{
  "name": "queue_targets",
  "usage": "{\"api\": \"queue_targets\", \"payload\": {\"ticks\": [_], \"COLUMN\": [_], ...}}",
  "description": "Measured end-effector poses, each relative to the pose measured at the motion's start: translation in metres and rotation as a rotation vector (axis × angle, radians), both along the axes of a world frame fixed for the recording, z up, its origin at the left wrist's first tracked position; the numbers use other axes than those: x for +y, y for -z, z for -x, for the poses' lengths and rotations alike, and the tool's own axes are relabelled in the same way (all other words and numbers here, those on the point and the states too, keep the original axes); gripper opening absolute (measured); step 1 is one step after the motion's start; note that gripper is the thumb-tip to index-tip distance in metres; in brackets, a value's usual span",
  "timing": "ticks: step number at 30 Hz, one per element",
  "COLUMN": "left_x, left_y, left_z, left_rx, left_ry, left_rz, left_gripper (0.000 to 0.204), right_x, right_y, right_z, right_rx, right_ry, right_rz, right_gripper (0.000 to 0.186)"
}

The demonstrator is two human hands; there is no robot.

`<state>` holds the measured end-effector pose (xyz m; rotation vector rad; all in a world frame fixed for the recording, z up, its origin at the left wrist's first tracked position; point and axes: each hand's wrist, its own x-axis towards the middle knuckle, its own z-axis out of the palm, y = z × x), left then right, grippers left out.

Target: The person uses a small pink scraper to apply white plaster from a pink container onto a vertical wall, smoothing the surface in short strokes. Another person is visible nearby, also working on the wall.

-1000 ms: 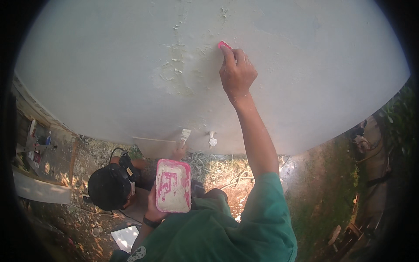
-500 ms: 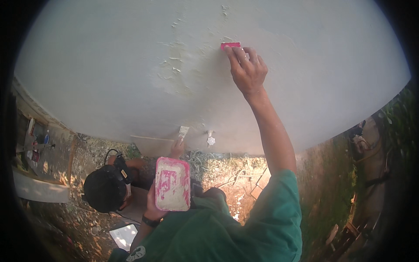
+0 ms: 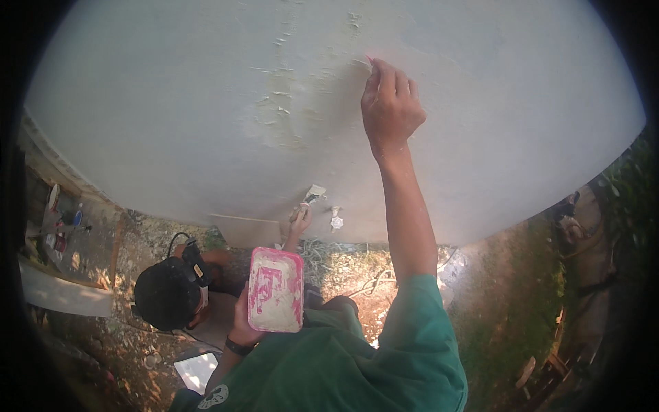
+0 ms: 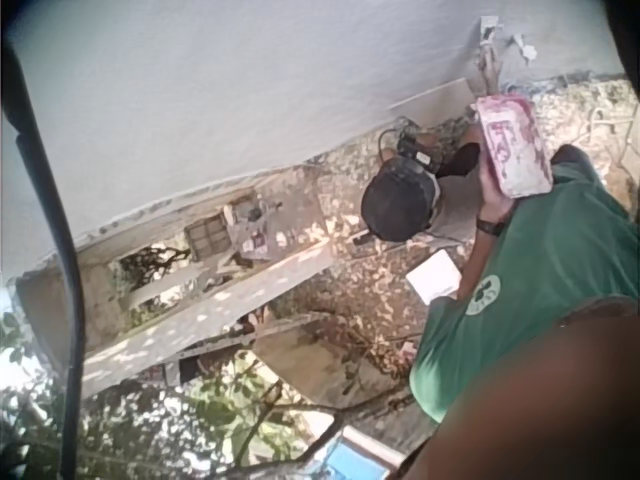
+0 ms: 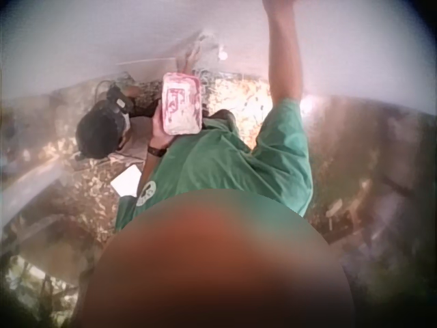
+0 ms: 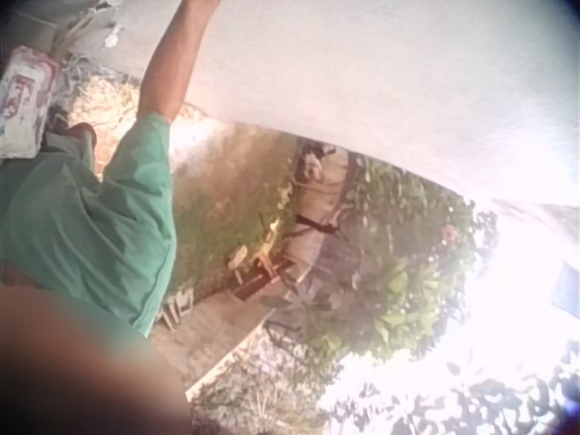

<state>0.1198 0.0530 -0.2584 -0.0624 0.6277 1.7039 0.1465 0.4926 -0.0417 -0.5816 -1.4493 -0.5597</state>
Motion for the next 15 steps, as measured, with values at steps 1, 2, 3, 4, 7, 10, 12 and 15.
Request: {"api": "queue_targets", "payload": {"ticks": [1,2,3,4,7,10,12,15], "left_x": [0.0,0.0,0.0,0.0,-0.001,-0.001,-0.002,-0.002], "left_y": [-0.001,-0.002,-0.002,-0.002,-0.001,0.002,0.003,0.004], "left_z": [-0.001,-0.002,-0.003,-0.004,-0.007,-0.008,-0.008,-0.007], "left_rx": [-0.021,-0.004,0.0,0.0,-0.04,-0.01,-0.022,-0.031], "left_ry": [-0.003,-0.019,-0.027,-0.03,-0.036,-0.057,-0.048,-0.037], "left_rz": [-0.032,-0.004,-0.008,-0.029,-0.038,0.027,0.017,-0.001], "left_gripper": [0.074,0.075,0.075,0.075,0.075,0.076,0.077,0.08], "right_x": [0.001,0.003,0.004,0.005,0.007,0.005,0.005,0.003], "right_y": [0.001,0.001,0.002,0.004,0.007,0.004,-0.002,-0.01], "right_z": [0.001,0.002,0.003,0.003,-0.001,-0.011,-0.019,-0.028], "right_rx": [-0.002,-0.004,-0.007,-0.018,-0.053,-0.038,-0.009,0.068], "right_ry": [0.062,0.059,0.052,0.052,-0.113,-0.298,-0.461,-0.679], "right_rz": [-0.026,-0.016,-0.023,0.001,-0.021,0.159,0.462,0.761], "right_gripper": [0.008,0.008,0.009,0.01,0.015,0.017,0.017,0.021]}}
